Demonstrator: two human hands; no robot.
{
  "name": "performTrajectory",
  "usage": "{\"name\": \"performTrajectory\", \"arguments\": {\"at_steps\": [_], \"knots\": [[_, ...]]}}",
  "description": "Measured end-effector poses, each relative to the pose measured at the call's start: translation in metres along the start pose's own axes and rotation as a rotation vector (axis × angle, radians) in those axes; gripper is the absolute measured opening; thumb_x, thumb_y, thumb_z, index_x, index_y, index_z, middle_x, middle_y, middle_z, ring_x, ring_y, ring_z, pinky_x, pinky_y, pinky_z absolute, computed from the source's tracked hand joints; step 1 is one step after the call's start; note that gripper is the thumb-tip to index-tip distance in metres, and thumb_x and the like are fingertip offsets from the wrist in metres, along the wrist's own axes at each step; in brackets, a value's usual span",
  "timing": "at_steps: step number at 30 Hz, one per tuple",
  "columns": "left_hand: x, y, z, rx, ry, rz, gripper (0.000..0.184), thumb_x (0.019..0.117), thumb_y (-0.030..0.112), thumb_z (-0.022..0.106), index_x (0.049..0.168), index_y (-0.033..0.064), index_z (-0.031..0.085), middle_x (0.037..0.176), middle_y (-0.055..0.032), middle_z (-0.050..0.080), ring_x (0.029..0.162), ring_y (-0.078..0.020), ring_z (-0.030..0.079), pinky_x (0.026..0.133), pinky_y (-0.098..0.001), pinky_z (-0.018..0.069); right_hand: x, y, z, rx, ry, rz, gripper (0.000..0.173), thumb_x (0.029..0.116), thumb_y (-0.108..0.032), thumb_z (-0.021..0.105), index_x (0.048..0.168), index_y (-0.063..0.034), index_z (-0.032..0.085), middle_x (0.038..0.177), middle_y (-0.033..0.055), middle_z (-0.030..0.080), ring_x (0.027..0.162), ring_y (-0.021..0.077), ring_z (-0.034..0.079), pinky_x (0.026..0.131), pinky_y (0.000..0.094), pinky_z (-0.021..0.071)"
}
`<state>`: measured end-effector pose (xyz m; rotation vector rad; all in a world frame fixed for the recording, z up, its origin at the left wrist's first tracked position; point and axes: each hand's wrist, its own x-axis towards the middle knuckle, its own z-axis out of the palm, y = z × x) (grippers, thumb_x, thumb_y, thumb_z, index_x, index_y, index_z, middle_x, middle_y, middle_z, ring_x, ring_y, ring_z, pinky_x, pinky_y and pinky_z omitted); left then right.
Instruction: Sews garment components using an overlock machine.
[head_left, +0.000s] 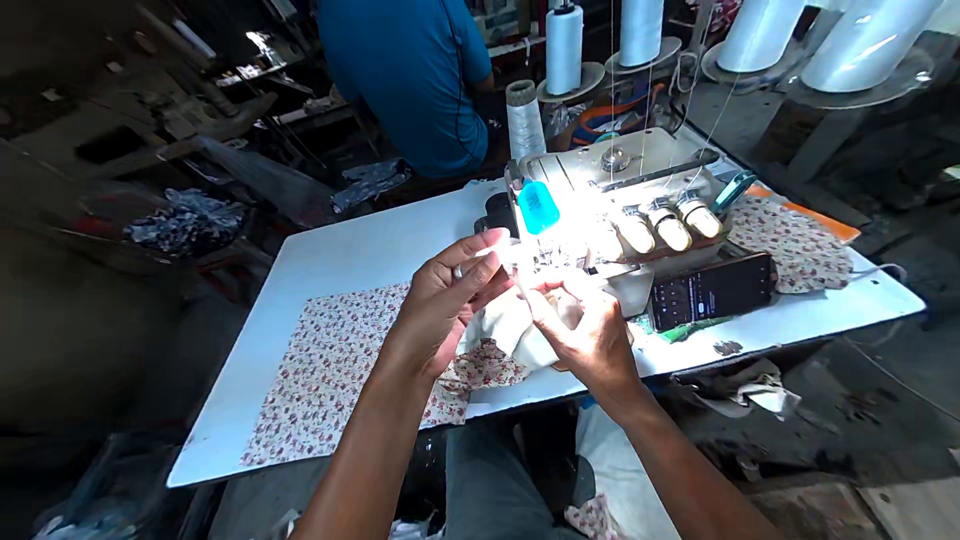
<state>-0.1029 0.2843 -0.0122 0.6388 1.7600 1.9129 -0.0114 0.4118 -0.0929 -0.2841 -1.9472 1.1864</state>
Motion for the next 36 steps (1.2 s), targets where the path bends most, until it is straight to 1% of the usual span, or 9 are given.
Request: {"name": "performTrajectory", "arguments": {"at_steps": [2, 4, 9, 12, 17, 23, 28, 32, 36], "knots": [[-0.003, 0.010, 0.002, 0.041, 0.046, 0.091, 0.028, 0.1044, 0.002, 0.051, 0.127, 0.0098, 0.066, 0.108, 0.0011, 0.073, 0.093, -0.0088, 0.072, 0.089, -0.0266, 0.0598, 0.010, -0.002, 0.002, 0.028, -0.004, -0.016, 0.021, 0.0891, -0.029, 0.073, 0.101, -0.0118, 0.075, 0.095, -0.0009, 0.072, 0.091, 0.0082, 0.067, 0.081, 0.0308, 0.0530], [-0.001, 0.010, 0.003, 0.032, 0.065, 0.122, 0.028, 0.1041, 0.002, 0.052, 0.127, 0.0105, 0.066, 0.108, 0.0021, 0.072, 0.094, -0.0082, 0.072, 0.090, -0.0265, 0.0596, 0.014, -0.002, 0.004, 0.042, 0.013, -0.020, 0.022, 0.0897, -0.030, 0.075, 0.099, -0.0097, 0.073, 0.090, 0.0001, 0.071, 0.083, 0.0056, 0.066, 0.074, 0.0256, 0.0525], [0.015, -0.012, 0.003, -0.146, 0.099, 0.025, 0.029, 0.1081, 0.009, 0.047, 0.133, 0.0126, 0.062, 0.113, 0.0000, 0.072, 0.098, -0.0117, 0.073, 0.091, -0.0293, 0.0596, 0.013, 0.000, 0.001, 0.189, -0.031, -0.020, 0.010, 0.0937, -0.017, 0.072, 0.099, -0.0087, 0.072, 0.086, -0.0042, 0.073, 0.079, -0.0023, 0.068, 0.073, 0.0163, 0.0559], [0.019, -0.020, 0.005, -0.222, 0.082, 0.005, 0.031, 0.1091, 0.009, 0.044, 0.136, 0.0113, 0.059, 0.116, -0.0016, 0.072, 0.099, -0.0125, 0.073, 0.091, -0.0290, 0.0595, 0.009, 0.005, 0.000, 0.183, -0.026, -0.009, 0.009, 0.0947, -0.016, 0.071, 0.099, -0.0079, 0.073, 0.084, -0.0037, 0.074, 0.077, -0.0011, 0.069, 0.073, 0.0172, 0.0570], [0.007, -0.005, 0.012, -0.193, 0.120, 0.052, 0.029, 0.1069, 0.006, 0.048, 0.131, 0.0109, 0.064, 0.123, -0.0019, 0.071, 0.100, -0.0120, 0.073, 0.091, -0.0284, 0.0596, 0.011, 0.017, -0.001, 0.031, -0.056, 0.068, 0.029, 0.0872, -0.031, 0.081, 0.104, -0.0094, 0.072, 0.088, 0.0013, 0.071, 0.079, 0.0073, 0.067, 0.073, 0.0289, 0.0563], [0.011, -0.010, 0.006, -0.262, 0.114, 0.017, 0.031, 0.1083, 0.008, 0.045, 0.136, 0.0118, 0.060, 0.122, -0.0025, 0.070, 0.104, -0.0136, 0.072, 0.094, -0.0297, 0.0584, 0.011, 0.014, 0.001, 0.162, -0.071, 0.015, 0.014, 0.0919, -0.019, 0.076, 0.097, -0.0062, 0.072, 0.086, 0.0003, 0.071, 0.079, 0.0006, 0.067, 0.074, 0.0180, 0.0555], [0.023, -0.017, 0.001, -0.335, 0.086, -0.119, 0.037, 0.1104, 0.016, 0.042, 0.146, 0.0201, 0.050, 0.103, 0.0040, 0.068, 0.084, -0.0030, 0.068, 0.079, -0.0168, 0.0569, 0.009, 0.018, -0.003, 0.162, -0.041, -0.032, 0.013, 0.0932, -0.017, 0.074, 0.100, -0.0065, 0.075, 0.090, 0.0001, 0.073, 0.083, 0.0007, 0.068, 0.077, 0.0180, 0.0561], [0.025, -0.020, -0.005, -0.392, -0.039, -0.071, 0.037, 0.1122, 0.021, 0.037, 0.147, 0.0194, 0.048, 0.136, 0.0043, 0.065, 0.122, -0.0069, 0.064, 0.104, -0.0234, 0.0513, 0.009, 0.020, -0.007, 0.158, -0.057, 0.011, 0.011, 0.0938, -0.017, 0.073, 0.100, -0.0085, 0.074, 0.089, -0.0020, 0.074, 0.082, 0.0001, 0.068, 0.074, 0.0184, 0.0558], [0.018, -0.012, -0.003, -0.351, -0.022, -0.017, 0.035, 0.1120, 0.017, 0.037, 0.142, 0.0184, 0.054, 0.130, 0.0040, 0.068, 0.114, -0.0071, 0.068, 0.097, -0.0224, 0.0556, 0.009, 0.025, -0.007, 0.130, -0.039, 0.032, 0.012, 0.0926, -0.017, 0.075, 0.100, -0.0076, 0.073, 0.088, -0.0009, 0.073, 0.079, -0.0001, 0.067, 0.072, 0.0182, 0.0545]]}}
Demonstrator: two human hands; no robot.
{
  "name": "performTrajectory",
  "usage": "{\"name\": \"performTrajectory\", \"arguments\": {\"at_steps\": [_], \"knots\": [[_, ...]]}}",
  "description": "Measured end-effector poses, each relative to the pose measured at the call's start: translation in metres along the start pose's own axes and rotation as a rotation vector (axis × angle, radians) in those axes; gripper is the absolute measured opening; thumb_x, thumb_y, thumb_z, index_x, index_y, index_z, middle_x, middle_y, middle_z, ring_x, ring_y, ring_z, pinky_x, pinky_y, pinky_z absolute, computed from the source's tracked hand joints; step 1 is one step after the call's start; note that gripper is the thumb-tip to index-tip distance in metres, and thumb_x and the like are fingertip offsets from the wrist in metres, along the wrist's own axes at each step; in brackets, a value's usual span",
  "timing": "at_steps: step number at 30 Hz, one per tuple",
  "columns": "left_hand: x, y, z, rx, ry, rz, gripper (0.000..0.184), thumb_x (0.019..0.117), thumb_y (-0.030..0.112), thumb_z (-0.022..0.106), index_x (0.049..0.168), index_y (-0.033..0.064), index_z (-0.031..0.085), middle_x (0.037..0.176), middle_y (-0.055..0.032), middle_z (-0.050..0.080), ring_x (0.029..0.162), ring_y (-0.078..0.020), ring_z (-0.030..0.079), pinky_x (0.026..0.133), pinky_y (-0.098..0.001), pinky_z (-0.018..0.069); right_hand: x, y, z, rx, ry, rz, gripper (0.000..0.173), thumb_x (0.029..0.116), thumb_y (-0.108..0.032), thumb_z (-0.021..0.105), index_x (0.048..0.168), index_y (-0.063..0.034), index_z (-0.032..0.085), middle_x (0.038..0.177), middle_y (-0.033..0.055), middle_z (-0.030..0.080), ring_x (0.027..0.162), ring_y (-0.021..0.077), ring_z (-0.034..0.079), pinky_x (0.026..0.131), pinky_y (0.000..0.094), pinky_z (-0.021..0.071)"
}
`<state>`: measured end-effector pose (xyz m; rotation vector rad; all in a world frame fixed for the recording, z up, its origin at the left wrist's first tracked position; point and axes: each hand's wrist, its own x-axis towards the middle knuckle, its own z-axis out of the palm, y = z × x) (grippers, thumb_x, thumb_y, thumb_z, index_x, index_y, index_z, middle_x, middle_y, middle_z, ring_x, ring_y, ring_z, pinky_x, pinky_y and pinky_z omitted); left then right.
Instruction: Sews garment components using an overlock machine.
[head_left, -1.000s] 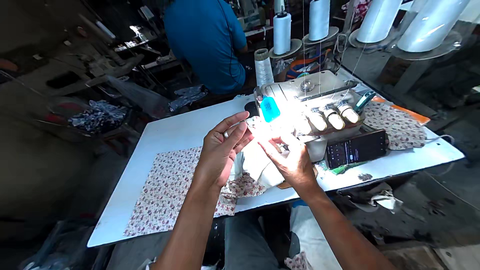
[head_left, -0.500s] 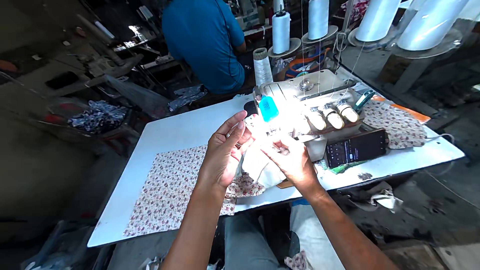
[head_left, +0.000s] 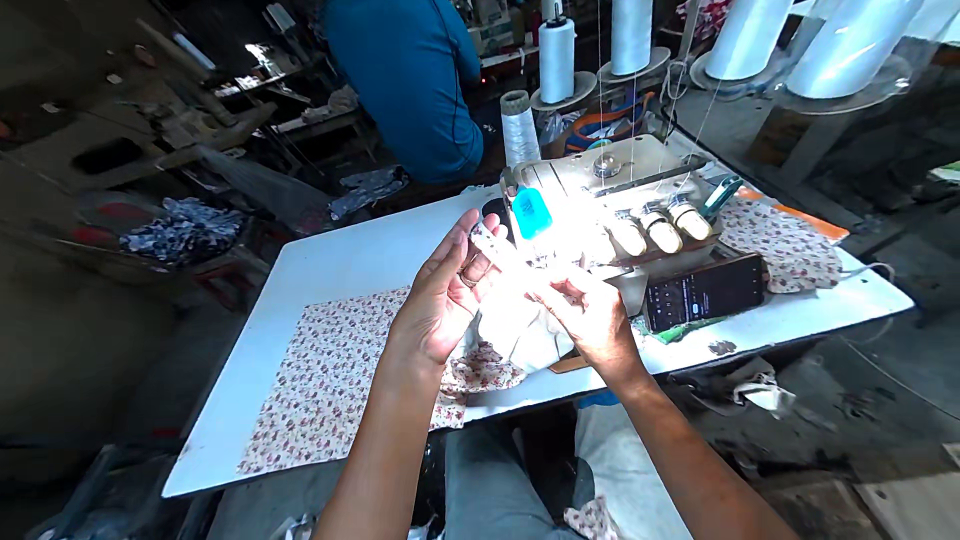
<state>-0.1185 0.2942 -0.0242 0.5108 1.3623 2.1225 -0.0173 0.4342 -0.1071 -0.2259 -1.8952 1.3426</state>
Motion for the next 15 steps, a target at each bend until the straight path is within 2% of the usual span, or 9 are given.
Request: {"name": "performTrajectory", "arguments": {"at_steps": [4, 7, 9, 11, 14, 15], "knots": [[-0.006, 0.004, 0.003, 0.078, 0.007, 0.034, 0.035, 0.1120, 0.017, 0.037, 0.143, 0.0174, 0.054, 0.131, 0.0018, 0.069, 0.111, -0.0095, 0.070, 0.096, -0.0247, 0.0568, 0.000, 0.002, -0.002, 0.006, 0.003, 0.003, 0.011, 0.0928, -0.016, 0.074, 0.099, -0.0074, 0.074, 0.086, -0.0010, 0.072, 0.076, -0.0003, 0.065, 0.070, 0.0178, 0.0534], [-0.012, 0.004, 0.007, 0.116, 0.010, 0.063, 0.036, 0.1122, 0.016, 0.036, 0.143, 0.0158, 0.054, 0.132, 0.0001, 0.068, 0.109, -0.0104, 0.071, 0.094, -0.0256, 0.0580, -0.002, -0.002, -0.005, 0.006, -0.004, 0.009, 0.015, 0.0928, -0.014, 0.074, 0.106, -0.0074, 0.072, 0.086, -0.0005, 0.073, 0.075, 0.0008, 0.066, 0.069, 0.0190, 0.0548], [-0.023, 0.004, 0.013, 0.199, 0.013, 0.104, 0.036, 0.1120, 0.019, 0.037, 0.142, 0.0150, 0.056, 0.124, -0.0001, 0.070, 0.103, -0.0100, 0.072, 0.092, -0.0269, 0.0592, -0.005, -0.010, -0.010, -0.016, -0.018, -0.026, 0.019, 0.0934, -0.015, 0.073, 0.110, -0.0053, 0.071, 0.087, 0.0003, 0.072, 0.077, 0.0013, 0.065, 0.070, 0.0194, 0.0535], [-0.039, 0.000, 0.018, 0.359, -0.023, 0.188, 0.036, 0.1110, 0.026, 0.041, 0.139, 0.0140, 0.060, 0.115, 0.0018, 0.072, 0.099, -0.0082, 0.071, 0.090, -0.0256, 0.0586, -0.012, -0.025, -0.019, -0.003, -0.081, -0.048, 0.016, 0.0963, -0.020, 0.070, 0.108, -0.0097, 0.074, 0.095, -0.0040, 0.075, 0.086, -0.0023, 0.068, 0.077, 0.0172, 0.0547], [-0.055, -0.014, 0.014, 0.551, -0.125, 0.256, 0.046, 0.1091, 0.045, 0.041, 0.135, 0.0138, 0.065, 0.120, 0.0047, 0.073, 0.108, -0.0075, 0.069, 0.095, -0.0264, 0.0558, -0.028, -0.044, -0.034, 0.010, -0.119, -0.135, 0.017, 0.0969, -0.018, 0.069, 0.106, -0.0060, 0.076, 0.105, -0.0013, 0.075, 0.097, -0.0039, 0.068, 0.085, 0.0135, 0.0552], [-0.057, -0.020, 0.011, 0.562, -0.136, 0.244, 0.052, 0.1084, 0.050, 0.039, 0.136, 0.0142, 0.064, 0.122, 0.0057, 0.072, 0.109, -0.0065, 0.069, 0.096, -0.0263, 0.0547, -0.032, -0.048, -0.037, 0.004, -0.114, -0.141, 0.016, 0.0960, -0.018, 0.069, 0.105, -0.0056, 0.076, 0.104, -0.0010, 0.074, 0.096, -0.0044, 0.067, 0.084, 0.0125, 0.0551]]}}
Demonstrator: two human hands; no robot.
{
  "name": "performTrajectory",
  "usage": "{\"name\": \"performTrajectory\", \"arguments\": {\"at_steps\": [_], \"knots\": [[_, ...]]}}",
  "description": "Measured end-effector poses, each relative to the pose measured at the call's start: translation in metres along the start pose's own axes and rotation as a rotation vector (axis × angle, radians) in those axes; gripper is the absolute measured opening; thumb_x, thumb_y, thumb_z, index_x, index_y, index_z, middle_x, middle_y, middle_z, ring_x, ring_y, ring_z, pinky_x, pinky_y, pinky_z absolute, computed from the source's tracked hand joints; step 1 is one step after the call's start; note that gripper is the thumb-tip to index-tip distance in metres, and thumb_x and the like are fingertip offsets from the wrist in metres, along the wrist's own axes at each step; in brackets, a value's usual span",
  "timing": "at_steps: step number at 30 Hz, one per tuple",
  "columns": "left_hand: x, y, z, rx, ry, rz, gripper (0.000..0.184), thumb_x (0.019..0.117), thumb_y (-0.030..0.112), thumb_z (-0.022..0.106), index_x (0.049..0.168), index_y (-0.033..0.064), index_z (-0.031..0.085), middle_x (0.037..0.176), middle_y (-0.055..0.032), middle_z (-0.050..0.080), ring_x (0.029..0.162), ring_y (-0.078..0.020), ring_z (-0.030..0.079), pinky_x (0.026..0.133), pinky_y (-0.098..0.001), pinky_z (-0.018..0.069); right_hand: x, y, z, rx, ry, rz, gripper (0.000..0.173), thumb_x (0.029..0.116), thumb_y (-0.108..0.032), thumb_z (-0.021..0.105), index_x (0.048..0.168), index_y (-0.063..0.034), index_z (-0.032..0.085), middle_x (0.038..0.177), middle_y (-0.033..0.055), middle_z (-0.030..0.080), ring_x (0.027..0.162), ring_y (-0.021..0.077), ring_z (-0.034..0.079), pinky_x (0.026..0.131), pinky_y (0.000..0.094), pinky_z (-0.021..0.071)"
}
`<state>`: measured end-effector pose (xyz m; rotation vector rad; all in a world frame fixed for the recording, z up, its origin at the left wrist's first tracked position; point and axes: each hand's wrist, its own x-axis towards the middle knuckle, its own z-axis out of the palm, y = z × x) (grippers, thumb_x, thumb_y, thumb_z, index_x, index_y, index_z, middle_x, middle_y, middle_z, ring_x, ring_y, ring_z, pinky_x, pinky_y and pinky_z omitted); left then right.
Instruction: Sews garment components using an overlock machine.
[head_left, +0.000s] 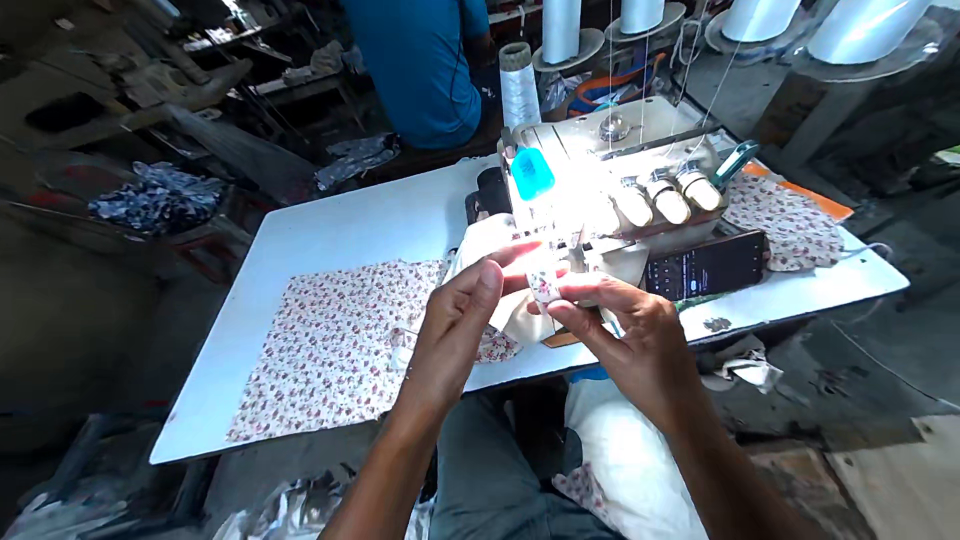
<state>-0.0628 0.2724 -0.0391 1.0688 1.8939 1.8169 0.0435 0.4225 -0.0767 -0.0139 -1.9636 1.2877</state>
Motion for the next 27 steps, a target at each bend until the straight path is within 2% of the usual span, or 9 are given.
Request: {"name": "performTrajectory", "arguments": {"at_steps": [5, 8, 11, 13, 19, 21, 23, 24, 27], "knots": [[-0.009, -0.023, 0.014, -0.208, 0.080, -0.157, 0.053, 0.1087, 0.053, 0.033, 0.134, 0.0135, 0.059, 0.119, 0.0068, 0.071, 0.110, -0.0056, 0.068, 0.099, -0.0255, 0.0535, -0.017, 0.003, -0.002, 0.082, 0.019, 0.147, 0.012, 0.0924, -0.013, 0.072, 0.101, -0.0054, 0.076, 0.093, -0.0012, 0.075, 0.087, 0.0017, 0.072, 0.081, 0.0179, 0.0601], [-0.008, -0.033, 0.010, -0.334, -0.109, -0.087, 0.077, 0.0984, 0.071, 0.036, 0.148, 0.0153, 0.052, 0.132, 0.0018, 0.068, 0.117, -0.0118, 0.067, 0.097, -0.0298, 0.0563, -0.019, 0.005, -0.001, 0.044, 0.030, 0.200, 0.015, 0.0922, -0.015, 0.073, 0.104, -0.0069, 0.076, 0.094, -0.0030, 0.075, 0.088, -0.0013, 0.070, 0.081, 0.0156, 0.0584], [-0.005, -0.040, 0.004, -0.406, -0.254, 0.010, 0.077, 0.0936, 0.075, 0.039, 0.150, 0.0240, 0.052, 0.139, 0.0022, 0.063, 0.123, -0.0132, 0.064, 0.095, -0.0337, 0.0585, -0.015, 0.006, -0.002, 0.007, 0.026, 0.204, 0.015, 0.0928, -0.016, 0.072, 0.105, -0.0081, 0.076, 0.093, -0.0042, 0.075, 0.086, -0.0031, 0.069, 0.078, 0.0142, 0.0565], [-0.004, -0.042, 0.002, -0.422, -0.292, 0.045, 0.077, 0.0941, 0.074, 0.041, 0.151, 0.0228, 0.051, 0.141, -0.0015, 0.062, 0.126, -0.0170, 0.063, 0.097, -0.0367, 0.0587, -0.012, 0.008, -0.002, -0.016, 0.013, 0.192, 0.013, 0.0938, -0.017, 0.071, 0.103, -0.0099, 0.076, 0.092, -0.0053, 0.073, 0.087, -0.0035, 0.067, 0.077, 0.0140, 0.0551], [-0.012, -0.044, 0.001, -0.377, -0.258, -0.002, 0.079, 0.0914, 0.075, 0.044, 0.149, 0.0222, 0.054, 0.140, 0.0025, 0.063, 0.122, -0.0122, 0.065, 0.097, -0.0343, 0.0580, -0.009, 0.012, -0.003, 0.076, -0.029, 0.203, 0.007, 0.0944, -0.013, 0.070, 0.098, -0.0089, 0.075, 0.096, -0.0046, 0.072, 0.088, -0.0017, 0.067, 0.079, 0.0147, 0.0559], [-0.011, -0.039, 0.000, -0.220, -0.206, -0.013, 0.072, 0.0975, 0.068, 0.043, 0.148, 0.0172, 0.054, 0.132, 0.0044, 0.068, 0.109, -0.0061, 0.069, 0.092, -0.0259, 0.0577, -0.012, 0.008, -0.005, 0.180, -0.061, 0.268, 0.007, 0.0950, -0.011, 0.069, 0.098, -0.0081, 0.075, 0.091, -0.0043, 0.073, 0.084, -0.0001, 0.068, 0.077, 0.0154, 0.0569], [-0.004, -0.035, -0.009, 0.069, -0.091, 0.014, 0.040, 0.1088, 0.031, 0.047, 0.137, 0.0044, 0.059, 0.117, 0.0016, 0.073, 0.094, -0.0044, 0.072, 0.083, -0.0224, 0.0599, -0.014, 0.004, -0.009, 0.233, -0.087, 0.306, 0.008, 0.0959, -0.013, 0.067, 0.098, -0.0097, 0.074, 0.089, -0.0058, 0.072, 0.083, -0.0001, 0.068, 0.077, 0.0157, 0.0575], [0.004, -0.035, -0.016, 0.229, -0.023, 0.045, 0.028, 0.1067, 0.015, 0.052, 0.129, 0.0017, 0.063, 0.107, -0.0003, 0.075, 0.084, -0.0024, 0.071, 0.077, -0.0195, 0.0597, -0.016, 0.003, -0.011, 0.235, -0.093, 0.312, 0.008, 0.0957, -0.016, 0.067, 0.098, -0.0111, 0.073, 0.089, -0.0066, 0.072, 0.083, 0.0001, 0.068, 0.077, 0.0161, 0.0570], [0.042, -0.051, -0.038, 0.613, 0.087, 0.187, 0.018, 0.1027, 0.010, 0.059, 0.113, 0.0015, 0.071, 0.093, -0.0052, 0.073, 0.074, -0.0010, 0.066, 0.070, -0.0174, 0.0553, -0.016, 0.005, -0.012, 0.237, -0.093, 0.300, 0.011, 0.0913, -0.022, 0.073, 0.099, -0.0136, 0.072, 0.092, -0.0060, 0.073, 0.089, 0.0043, 0.069, 0.081, 0.0204, 0.0587]]}}
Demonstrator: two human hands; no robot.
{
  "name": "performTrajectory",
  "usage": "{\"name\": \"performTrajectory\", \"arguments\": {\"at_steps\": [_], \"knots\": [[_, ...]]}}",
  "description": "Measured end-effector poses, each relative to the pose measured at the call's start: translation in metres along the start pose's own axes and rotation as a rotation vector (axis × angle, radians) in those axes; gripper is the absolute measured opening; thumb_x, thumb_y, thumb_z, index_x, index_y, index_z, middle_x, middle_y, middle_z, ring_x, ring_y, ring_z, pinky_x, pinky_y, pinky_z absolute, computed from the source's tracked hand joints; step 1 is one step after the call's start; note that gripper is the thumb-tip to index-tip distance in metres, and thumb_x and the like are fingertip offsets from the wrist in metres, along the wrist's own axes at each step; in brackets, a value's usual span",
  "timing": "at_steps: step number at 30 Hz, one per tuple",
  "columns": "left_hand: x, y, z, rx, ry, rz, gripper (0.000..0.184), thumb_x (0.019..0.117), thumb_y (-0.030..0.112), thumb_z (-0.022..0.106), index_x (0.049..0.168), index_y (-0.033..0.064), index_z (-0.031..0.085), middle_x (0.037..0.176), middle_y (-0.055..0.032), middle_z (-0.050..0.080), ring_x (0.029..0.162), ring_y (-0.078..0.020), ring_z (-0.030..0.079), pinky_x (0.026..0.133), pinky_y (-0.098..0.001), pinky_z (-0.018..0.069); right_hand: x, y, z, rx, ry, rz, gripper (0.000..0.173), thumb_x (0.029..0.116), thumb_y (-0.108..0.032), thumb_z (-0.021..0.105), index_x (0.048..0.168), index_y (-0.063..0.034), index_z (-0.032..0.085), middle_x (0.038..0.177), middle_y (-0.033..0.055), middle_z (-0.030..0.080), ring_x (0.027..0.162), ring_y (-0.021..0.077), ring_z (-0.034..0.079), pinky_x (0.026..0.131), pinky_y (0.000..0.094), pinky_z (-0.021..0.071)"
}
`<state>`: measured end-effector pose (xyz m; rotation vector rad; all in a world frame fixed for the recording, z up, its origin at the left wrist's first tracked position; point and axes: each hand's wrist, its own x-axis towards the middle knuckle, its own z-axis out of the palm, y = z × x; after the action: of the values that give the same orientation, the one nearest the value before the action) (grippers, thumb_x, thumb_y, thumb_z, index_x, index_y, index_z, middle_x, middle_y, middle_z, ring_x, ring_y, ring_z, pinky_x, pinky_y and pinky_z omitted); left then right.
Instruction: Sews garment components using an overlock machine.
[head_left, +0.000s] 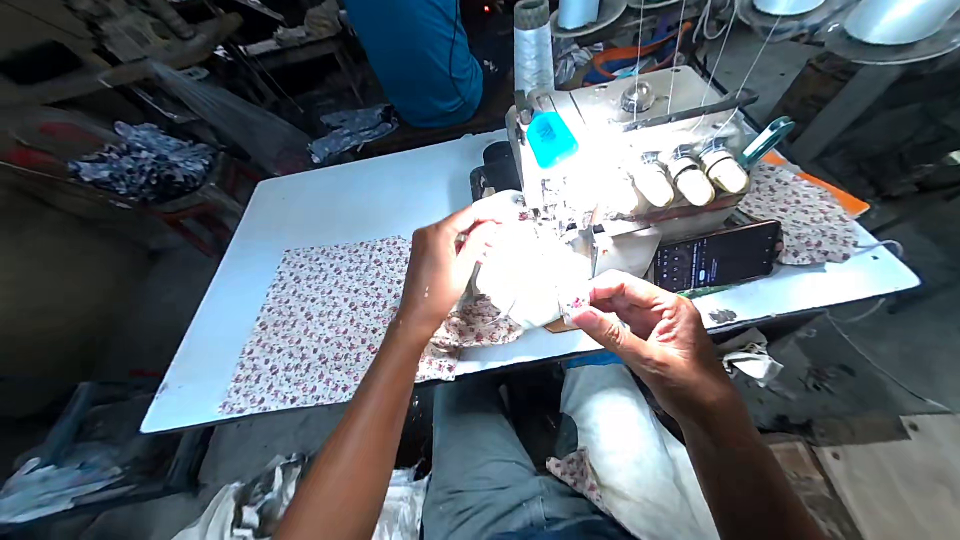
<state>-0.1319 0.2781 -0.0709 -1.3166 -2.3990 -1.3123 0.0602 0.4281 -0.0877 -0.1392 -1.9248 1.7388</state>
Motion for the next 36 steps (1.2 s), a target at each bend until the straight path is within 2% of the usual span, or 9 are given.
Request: {"name": "performTrajectory", "arguments": {"at_steps": [4, 8, 13, 15, 18, 21, 29, 33, 36], "knots": [[0.038, -0.018, 0.002, 0.090, -0.222, 0.195, 0.017, 0.0976, 0.006, 0.063, 0.109, 0.0020, 0.075, 0.105, -0.0128, 0.074, 0.092, -0.0161, 0.069, 0.086, -0.0306, 0.0546, 0.003, 0.004, 0.002, -0.016, 0.038, -0.032, 0.011, 0.0884, -0.020, 0.076, 0.095, -0.0138, 0.070, 0.088, -0.0064, 0.071, 0.084, 0.0027, 0.068, 0.076, 0.0185, 0.0581], [0.053, -0.019, 0.003, 0.146, -0.441, 0.317, 0.017, 0.0922, -0.002, 0.062, 0.104, -0.0002, 0.074, 0.099, -0.0152, 0.070, 0.083, -0.0195, 0.065, 0.079, -0.0334, 0.0530, 0.005, 0.006, -0.001, -0.007, 0.103, -0.055, 0.010, 0.0833, -0.006, 0.078, 0.089, -0.0113, 0.073, 0.083, -0.0065, 0.071, 0.076, 0.0005, 0.067, 0.072, 0.0163, 0.0582], [0.033, 0.006, -0.018, 0.497, -0.478, 0.393, 0.023, 0.0992, 0.014, 0.057, 0.103, 0.0002, 0.075, 0.105, -0.0202, 0.068, 0.101, -0.0375, 0.068, 0.082, -0.0514, 0.0555, 0.006, 0.008, -0.007, -0.030, 0.122, -0.087, 0.010, 0.0838, -0.005, 0.077, 0.090, -0.0116, 0.074, 0.084, -0.0084, 0.071, 0.075, -0.0016, 0.066, 0.070, 0.0151, 0.0573], [0.014, 0.027, -0.028, 0.524, -0.489, 0.455, 0.026, 0.0941, 0.023, 0.054, 0.090, 0.0079, 0.074, 0.093, -0.0130, 0.066, 0.089, -0.0330, 0.066, 0.065, -0.0479, 0.0515, 0.008, 0.008, -0.008, -0.012, 0.149, -0.104, 0.008, 0.0879, -0.006, 0.075, 0.093, -0.0121, 0.074, 0.085, -0.0096, 0.072, 0.077, -0.0020, 0.067, 0.073, 0.0153, 0.0573], [-0.028, 0.070, -0.038, 0.360, -0.642, 0.501, 0.025, 0.0936, 0.031, 0.054, 0.088, 0.0203, 0.075, 0.079, 0.0072, 0.068, 0.071, -0.0084, 0.064, 0.059, -0.0318, 0.0511, 0.013, 0.001, -0.003, 0.038, 0.183, -0.100, 0.008, 0.0979, -0.010, 0.067, 0.104, -0.0104, 0.073, 0.093, -0.0080, 0.074, 0.084, -0.0004, 0.069, 0.077, 0.0168, 0.0584], [-0.055, 0.109, -0.041, 0.285, -0.794, 0.518, 0.031, 0.1005, 0.031, 0.050, 0.101, 0.0132, 0.075, 0.076, 0.0002, 0.065, 0.058, -0.0131, 0.060, 0.048, -0.0300, 0.0437, 0.015, -0.010, 0.009, 0.014, 0.102, -0.073, 0.011, 0.1012, -0.013, 0.062, 0.103, -0.0085, 0.072, 0.089, -0.0079, 0.071, 0.077, -0.0029, 0.066, 0.070, 0.0140, 0.0563], [-0.002, 0.051, -0.065, 0.512, -0.689, 0.422, 0.018, 0.0969, 0.032, 0.063, 0.098, 0.0175, 0.073, 0.079, -0.0004, 0.066, 0.065, -0.0179, 0.065, 0.056, -0.0389, 0.0500, 0.010, 0.006, -0.007, -0.366, -0.348, -0.261, 0.014, 0.0971, -0.018, 0.067, 0.096, -0.0089, 0.078, 0.087, -0.0031, 0.072, 0.078, -0.0025, 0.064, 0.071, 0.0143, 0.0528], [-0.006, 0.069, -0.053, 0.263, -0.802, 0.550, 0.021, 0.0985, 0.032, 0.060, 0.091, 0.0222, 0.076, 0.089, 0.0111, 0.072, 0.081, -0.0008, 0.067, 0.069, -0.0203, 0.0545, 0.014, 0.002, -0.011, -0.300, -0.356, -0.273, 0.016, 0.0986, -0.016, 0.065, 0.100, -0.0072, 0.078, 0.092, -0.0019, 0.072, 0.088, -0.0015, 0.066, 0.078, 0.0142, 0.0535], [-0.003, 0.073, -0.047, 0.242, -0.807, 0.556, 0.021, 0.0992, 0.030, 0.059, 0.093, 0.0199, 0.076, 0.090, 0.0082, 0.072, 0.083, -0.0024, 0.068, 0.070, -0.0201, 0.0535, 0.015, 0.004, -0.008, -0.255, -0.356, -0.287, 0.016, 0.0994, -0.013, 0.063, 0.098, -0.0047, 0.077, 0.090, -0.0009, 0.072, 0.086, -0.0020, 0.065, 0.077, 0.0133, 0.0531]]}}
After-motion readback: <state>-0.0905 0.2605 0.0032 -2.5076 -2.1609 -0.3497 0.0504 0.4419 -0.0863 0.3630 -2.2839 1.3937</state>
